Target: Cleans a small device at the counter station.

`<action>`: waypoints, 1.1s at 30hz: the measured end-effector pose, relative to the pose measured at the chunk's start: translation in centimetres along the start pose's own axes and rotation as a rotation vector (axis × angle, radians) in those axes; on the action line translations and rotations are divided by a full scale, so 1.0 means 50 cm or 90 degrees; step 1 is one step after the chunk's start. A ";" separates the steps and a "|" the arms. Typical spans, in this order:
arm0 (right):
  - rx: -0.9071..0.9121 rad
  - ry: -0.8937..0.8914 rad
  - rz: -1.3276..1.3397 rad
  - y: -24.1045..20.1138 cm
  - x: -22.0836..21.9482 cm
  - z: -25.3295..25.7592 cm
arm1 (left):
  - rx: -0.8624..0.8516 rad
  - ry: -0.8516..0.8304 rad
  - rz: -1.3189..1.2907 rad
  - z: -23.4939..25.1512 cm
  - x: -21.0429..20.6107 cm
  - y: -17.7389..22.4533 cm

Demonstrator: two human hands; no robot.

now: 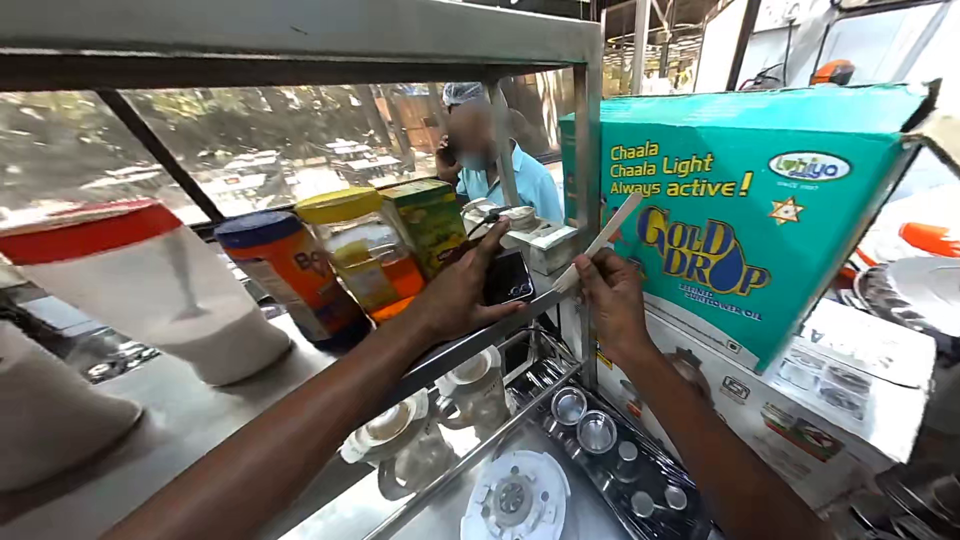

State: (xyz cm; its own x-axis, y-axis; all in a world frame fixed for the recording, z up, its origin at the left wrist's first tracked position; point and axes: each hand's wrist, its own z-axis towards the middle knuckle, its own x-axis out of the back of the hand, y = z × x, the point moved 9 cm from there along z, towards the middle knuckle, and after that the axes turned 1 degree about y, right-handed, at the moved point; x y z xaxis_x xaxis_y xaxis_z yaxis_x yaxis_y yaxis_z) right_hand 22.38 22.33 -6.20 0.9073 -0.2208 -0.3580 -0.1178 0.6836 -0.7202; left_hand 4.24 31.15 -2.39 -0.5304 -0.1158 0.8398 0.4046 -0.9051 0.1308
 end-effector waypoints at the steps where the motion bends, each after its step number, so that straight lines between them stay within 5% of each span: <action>1: -0.008 0.005 0.006 0.015 -0.012 0.010 | 0.008 -0.006 -0.005 0.001 -0.002 -0.003; 10: -0.004 0.004 -0.034 0.096 -0.074 0.044 | 0.039 -0.027 -0.036 0.003 -0.014 -0.026; 33: -0.013 -0.138 -0.066 0.100 -0.079 0.060 | -0.023 0.013 -0.026 0.003 -0.006 -0.012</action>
State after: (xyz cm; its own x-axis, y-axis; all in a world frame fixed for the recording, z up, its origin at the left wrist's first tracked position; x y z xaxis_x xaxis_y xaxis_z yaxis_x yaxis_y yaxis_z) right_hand 19.43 28.69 -6.60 0.9801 -0.1332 -0.1470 -0.0255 0.6505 -0.7591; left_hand 4.27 31.80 -2.66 -0.5615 -0.0862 0.8230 0.3556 -0.9232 0.1459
